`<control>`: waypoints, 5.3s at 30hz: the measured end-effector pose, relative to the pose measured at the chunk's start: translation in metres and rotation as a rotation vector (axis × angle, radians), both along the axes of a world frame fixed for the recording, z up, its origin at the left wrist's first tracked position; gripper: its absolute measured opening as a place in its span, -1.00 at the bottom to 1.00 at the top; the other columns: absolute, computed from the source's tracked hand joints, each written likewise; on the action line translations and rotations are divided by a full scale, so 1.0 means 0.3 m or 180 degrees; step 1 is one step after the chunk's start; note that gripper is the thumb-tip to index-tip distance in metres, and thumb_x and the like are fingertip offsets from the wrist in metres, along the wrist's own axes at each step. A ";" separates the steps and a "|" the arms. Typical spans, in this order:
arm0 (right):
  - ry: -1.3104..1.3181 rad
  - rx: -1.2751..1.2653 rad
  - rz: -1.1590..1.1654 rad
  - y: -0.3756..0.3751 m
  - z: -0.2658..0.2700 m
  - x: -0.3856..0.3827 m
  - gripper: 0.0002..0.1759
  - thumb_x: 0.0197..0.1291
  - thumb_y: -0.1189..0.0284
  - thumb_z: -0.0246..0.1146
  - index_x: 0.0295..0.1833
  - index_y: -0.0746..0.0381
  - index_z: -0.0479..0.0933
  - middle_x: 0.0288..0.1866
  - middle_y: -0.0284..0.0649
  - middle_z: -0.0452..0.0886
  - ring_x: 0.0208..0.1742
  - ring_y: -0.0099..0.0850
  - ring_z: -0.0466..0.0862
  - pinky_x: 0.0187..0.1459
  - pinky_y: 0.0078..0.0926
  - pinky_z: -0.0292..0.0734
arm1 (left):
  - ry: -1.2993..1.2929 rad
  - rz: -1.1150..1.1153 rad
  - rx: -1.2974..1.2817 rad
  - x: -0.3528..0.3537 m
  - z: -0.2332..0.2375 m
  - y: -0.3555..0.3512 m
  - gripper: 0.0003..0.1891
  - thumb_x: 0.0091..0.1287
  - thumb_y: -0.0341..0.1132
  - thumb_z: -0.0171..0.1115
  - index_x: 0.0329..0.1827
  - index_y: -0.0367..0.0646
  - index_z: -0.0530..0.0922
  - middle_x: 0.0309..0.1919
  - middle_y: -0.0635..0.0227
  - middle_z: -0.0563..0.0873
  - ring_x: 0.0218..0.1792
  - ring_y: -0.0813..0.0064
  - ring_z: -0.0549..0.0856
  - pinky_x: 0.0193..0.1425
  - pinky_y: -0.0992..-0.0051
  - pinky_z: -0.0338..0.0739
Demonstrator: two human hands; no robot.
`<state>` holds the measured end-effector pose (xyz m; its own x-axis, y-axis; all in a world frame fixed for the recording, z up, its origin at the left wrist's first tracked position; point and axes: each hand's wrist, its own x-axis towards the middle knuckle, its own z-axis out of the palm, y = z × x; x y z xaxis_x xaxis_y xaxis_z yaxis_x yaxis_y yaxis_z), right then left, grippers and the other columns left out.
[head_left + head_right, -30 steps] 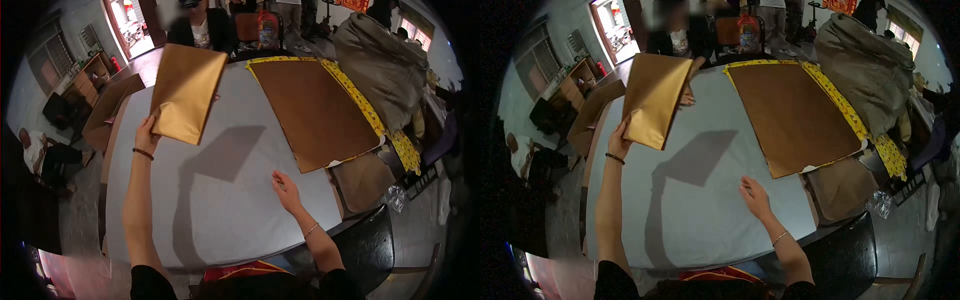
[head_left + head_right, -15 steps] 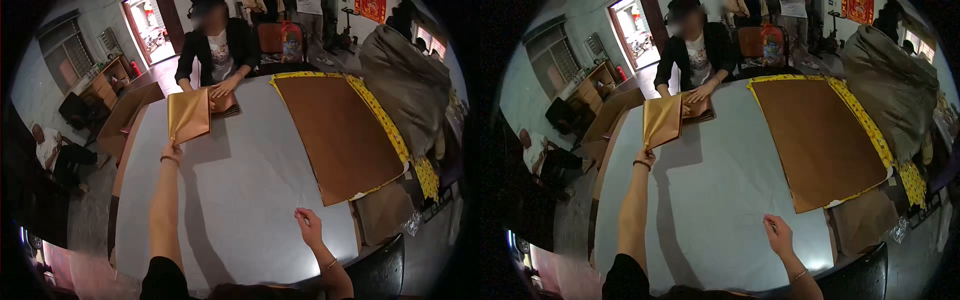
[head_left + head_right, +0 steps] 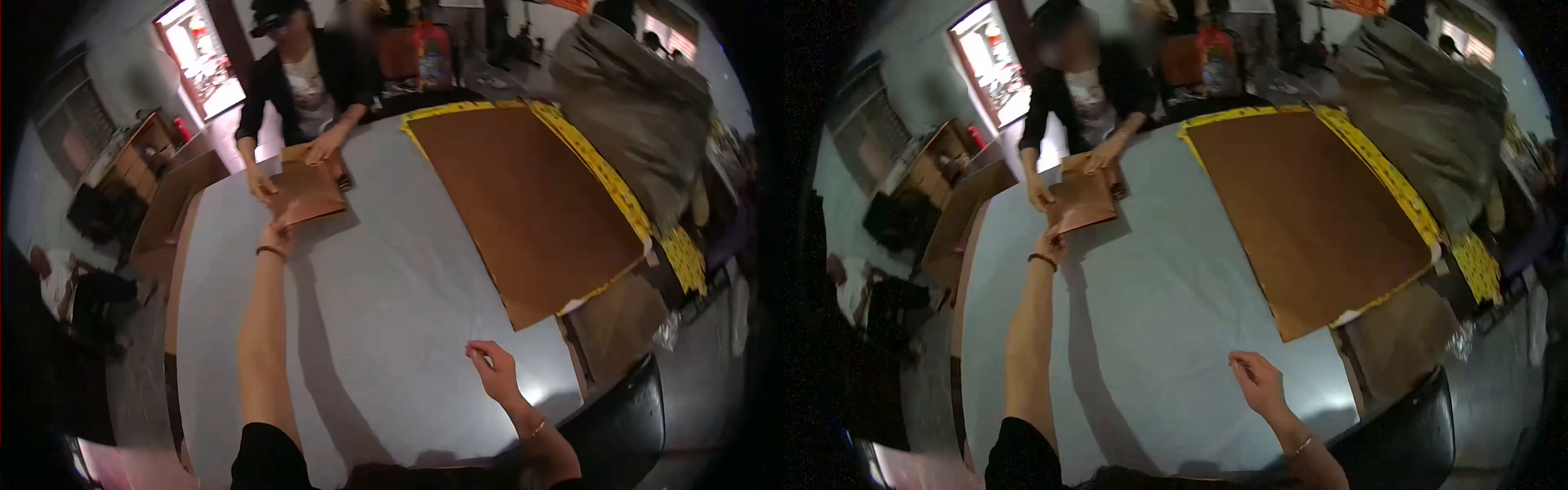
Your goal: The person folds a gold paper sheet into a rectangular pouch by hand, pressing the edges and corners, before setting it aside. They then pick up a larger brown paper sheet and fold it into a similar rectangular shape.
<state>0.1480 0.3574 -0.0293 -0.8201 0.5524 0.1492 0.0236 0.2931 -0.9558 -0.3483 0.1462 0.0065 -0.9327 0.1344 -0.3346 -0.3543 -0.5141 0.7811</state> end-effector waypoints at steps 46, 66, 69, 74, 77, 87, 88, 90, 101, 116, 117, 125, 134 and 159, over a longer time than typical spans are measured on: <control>-0.0280 0.2339 -0.0162 0.635 -0.031 0.083 -0.75 0.00 0.26 0.41 -0.21 0.12 0.67 0.04 -0.24 0.60 0.18 -0.19 0.51 0.25 -0.11 0.31 | 0.4706 -0.2824 -0.2863 1.184 -0.123 0.782 -0.81 0.24 -0.11 0.31 -0.18 0.06 0.66 -0.11 0.47 0.58 0.02 0.28 0.48 0.12 0.25 0.30; -0.0105 0.2619 -0.0849 0.653 0.110 0.106 -0.80 0.02 0.24 0.47 -0.38 0.09 0.64 0.32 -0.17 0.44 0.50 -0.01 0.17 0.41 0.07 0.00 | 0.3088 -0.2929 -0.2247 1.102 -0.114 0.864 -0.65 0.37 -0.13 0.21 -0.20 -0.32 0.63 -0.31 0.15 0.64 -0.21 0.26 0.58 -0.07 0.34 0.44; -0.0428 0.2961 -0.0371 0.632 0.093 0.103 -0.73 -0.08 0.12 0.50 -0.38 0.02 0.65 0.46 -0.20 0.28 0.57 -0.03 -0.01 0.45 0.19 -0.24 | 0.2722 -0.3208 -0.2409 1.112 -0.069 0.861 -0.63 0.38 -0.09 0.21 -0.23 -0.33 0.62 -0.34 0.20 0.61 -0.26 0.35 0.55 -0.10 0.37 0.43; -0.0848 0.2784 -0.0084 0.622 0.045 0.083 -0.70 -0.12 0.05 0.50 -0.36 -0.03 0.66 0.50 -0.22 0.23 0.59 -0.02 -0.07 0.46 0.25 -0.36 | 0.2899 -0.3145 -0.2260 1.095 -0.100 0.871 -0.66 0.34 -0.07 0.24 -0.24 -0.23 0.67 -0.41 0.20 0.68 -0.36 0.34 0.60 -0.17 0.31 0.48; -0.0886 0.2569 -0.0053 0.627 0.021 0.081 -0.72 -0.06 0.06 0.48 -0.33 -0.03 0.67 0.49 -0.25 0.25 0.59 -0.05 -0.06 0.46 0.27 -0.38 | 0.2612 -0.3581 -0.2424 1.073 -0.088 0.873 -0.66 0.34 -0.06 0.24 -0.21 -0.22 0.68 -0.38 0.21 0.69 -0.30 0.34 0.62 -0.15 0.34 0.49; -0.1141 0.2078 -0.0069 0.660 0.054 0.048 -0.75 0.17 0.12 0.34 -0.28 0.06 0.67 0.44 -0.26 0.31 0.57 -0.08 0.02 0.44 0.25 -0.37 | 0.3153 -0.3644 -0.1704 1.026 -0.123 0.834 -0.66 0.30 -0.21 0.33 -0.02 -0.30 0.60 -0.29 0.29 0.63 -0.19 0.45 0.58 -0.01 0.43 0.50; -0.1137 0.2080 -0.0069 0.667 0.059 0.043 -0.75 0.17 0.12 0.34 -0.28 0.06 0.67 0.44 -0.26 0.31 0.57 -0.08 0.02 0.44 0.25 -0.37 | 0.3392 -0.3774 -0.1912 1.019 -0.119 0.831 -0.60 0.28 -0.24 0.33 0.08 -0.31 0.56 -0.18 0.25 0.63 -0.11 0.41 0.59 0.07 0.43 0.49; -0.1009 0.1842 -0.0015 0.673 0.068 0.032 -0.75 0.18 0.12 0.33 -0.26 0.07 0.66 0.42 -0.24 0.34 0.57 -0.06 0.04 0.44 0.24 -0.34 | 0.3630 -0.3889 -0.2123 1.024 -0.118 0.828 -0.54 0.26 -0.26 0.34 0.18 -0.32 0.52 -0.08 0.20 0.64 -0.03 0.37 0.60 0.15 0.44 0.47; 0.0071 0.1895 -0.0975 0.638 0.083 0.101 -0.78 0.08 0.22 0.43 -0.39 0.10 0.61 0.42 -0.21 0.35 0.55 -0.04 0.07 0.45 0.09 -0.13 | 0.2635 -0.3027 -0.2021 1.093 -0.136 0.898 -0.68 0.35 -0.17 0.24 -0.25 -0.34 0.61 -0.42 0.25 0.64 -0.35 0.47 0.55 -0.22 0.44 0.43; -0.1068 0.2729 -0.0297 0.599 0.015 0.107 -0.74 0.07 0.06 0.41 -0.30 -0.02 0.62 0.51 -0.25 0.19 0.60 -0.06 -0.11 0.41 0.42 -0.36 | 0.2545 -0.3158 -0.1806 1.093 -0.109 0.884 -0.66 0.38 -0.15 0.26 -0.46 -0.24 0.54 -0.58 0.44 0.48 -0.49 0.62 0.40 -0.37 0.48 0.34; -0.1084 0.2745 -0.0256 0.601 0.014 0.110 -0.77 0.11 0.08 0.39 -0.30 -0.02 0.62 0.51 -0.26 0.19 0.61 -0.07 -0.12 0.41 0.42 -0.36 | 0.2611 -0.3057 -0.1830 1.077 -0.165 0.894 -0.65 0.38 -0.14 0.26 -0.44 -0.26 0.54 -0.58 0.46 0.48 -0.50 0.62 0.39 -0.40 0.48 0.32; -0.0885 0.2496 -0.0337 0.637 0.033 0.083 -0.76 0.14 0.11 0.37 -0.36 0.03 0.65 0.45 -0.26 0.28 0.58 -0.05 -0.04 0.39 0.45 -0.40 | 0.2677 -0.3278 -0.1881 1.076 -0.132 0.884 -0.61 0.34 -0.09 0.23 -0.35 -0.33 0.56 -0.52 0.21 0.61 -0.47 0.40 0.52 -0.31 0.35 0.40; -0.1051 0.2219 -0.0427 0.655 0.051 0.053 -0.75 0.13 0.12 0.38 -0.32 0.06 0.69 0.43 -0.25 0.33 0.57 -0.09 0.03 0.44 0.33 -0.30 | 0.2589 -0.3527 -0.2058 1.050 -0.135 0.873 -0.69 0.33 -0.21 0.30 -0.19 -0.37 0.65 -0.40 0.34 0.62 -0.34 0.56 0.55 -0.21 0.51 0.45; -0.0945 0.2064 -0.0101 0.657 0.093 0.000 -0.71 0.29 0.19 0.24 0.05 0.07 0.58 0.12 -0.36 0.60 0.44 -0.25 0.33 0.41 0.33 -0.14 | 0.2933 -0.2972 -0.1765 1.102 -0.132 0.865 -0.69 0.34 -0.14 0.25 -0.09 -0.22 0.68 -0.33 0.23 0.67 -0.27 0.39 0.60 -0.11 0.41 0.48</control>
<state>0.1479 0.5544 -0.0015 -0.8621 0.4524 0.2285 0.2738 0.7951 -0.5411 -0.0178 0.4057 -0.0331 -0.4858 0.8656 0.1215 0.3497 0.0651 0.9346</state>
